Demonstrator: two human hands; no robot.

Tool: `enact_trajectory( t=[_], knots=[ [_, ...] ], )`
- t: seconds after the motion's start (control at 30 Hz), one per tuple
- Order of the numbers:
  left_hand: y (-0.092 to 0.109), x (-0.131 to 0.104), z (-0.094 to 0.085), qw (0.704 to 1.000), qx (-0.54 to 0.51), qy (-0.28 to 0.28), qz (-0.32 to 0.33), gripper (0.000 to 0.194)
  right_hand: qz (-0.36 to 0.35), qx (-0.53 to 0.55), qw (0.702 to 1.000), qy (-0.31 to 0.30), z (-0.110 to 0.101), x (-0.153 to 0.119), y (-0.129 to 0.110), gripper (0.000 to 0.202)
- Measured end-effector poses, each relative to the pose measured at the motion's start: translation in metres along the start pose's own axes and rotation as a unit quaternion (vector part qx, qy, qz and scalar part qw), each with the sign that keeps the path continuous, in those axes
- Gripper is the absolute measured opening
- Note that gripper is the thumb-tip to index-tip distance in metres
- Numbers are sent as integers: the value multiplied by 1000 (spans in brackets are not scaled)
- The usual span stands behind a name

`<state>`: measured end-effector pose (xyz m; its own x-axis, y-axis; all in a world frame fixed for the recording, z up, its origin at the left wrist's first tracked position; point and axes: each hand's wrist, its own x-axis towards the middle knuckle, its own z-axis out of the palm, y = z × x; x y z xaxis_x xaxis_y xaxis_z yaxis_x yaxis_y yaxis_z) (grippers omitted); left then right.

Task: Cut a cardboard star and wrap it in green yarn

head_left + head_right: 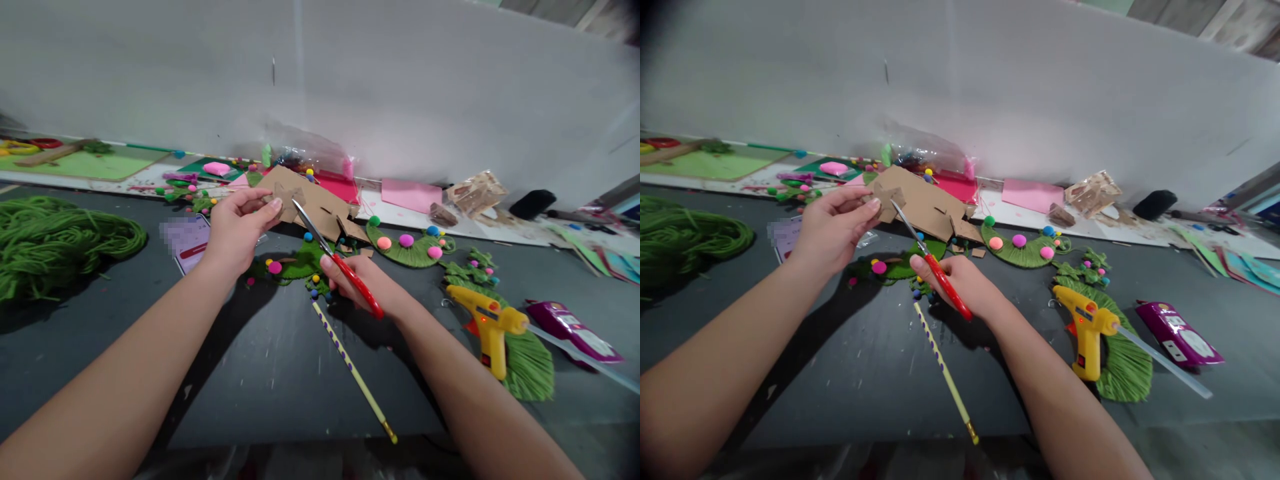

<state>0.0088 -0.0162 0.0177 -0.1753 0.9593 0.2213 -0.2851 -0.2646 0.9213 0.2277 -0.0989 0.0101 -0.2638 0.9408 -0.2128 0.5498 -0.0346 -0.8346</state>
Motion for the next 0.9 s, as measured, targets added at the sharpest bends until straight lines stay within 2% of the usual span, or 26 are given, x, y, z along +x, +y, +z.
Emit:
enact_trajectory(
  t=[0.5, 0.9],
  knots=[
    [-1, 1, 0, 1000, -30, 1, -2, 27, -5, 4, 1000, -3, 0, 2, 3, 63],
    [1, 2, -1, 1000, -10, -3, 1, 27, 22, -31, 999, 30, 2, 6, 2, 64]
  ],
)
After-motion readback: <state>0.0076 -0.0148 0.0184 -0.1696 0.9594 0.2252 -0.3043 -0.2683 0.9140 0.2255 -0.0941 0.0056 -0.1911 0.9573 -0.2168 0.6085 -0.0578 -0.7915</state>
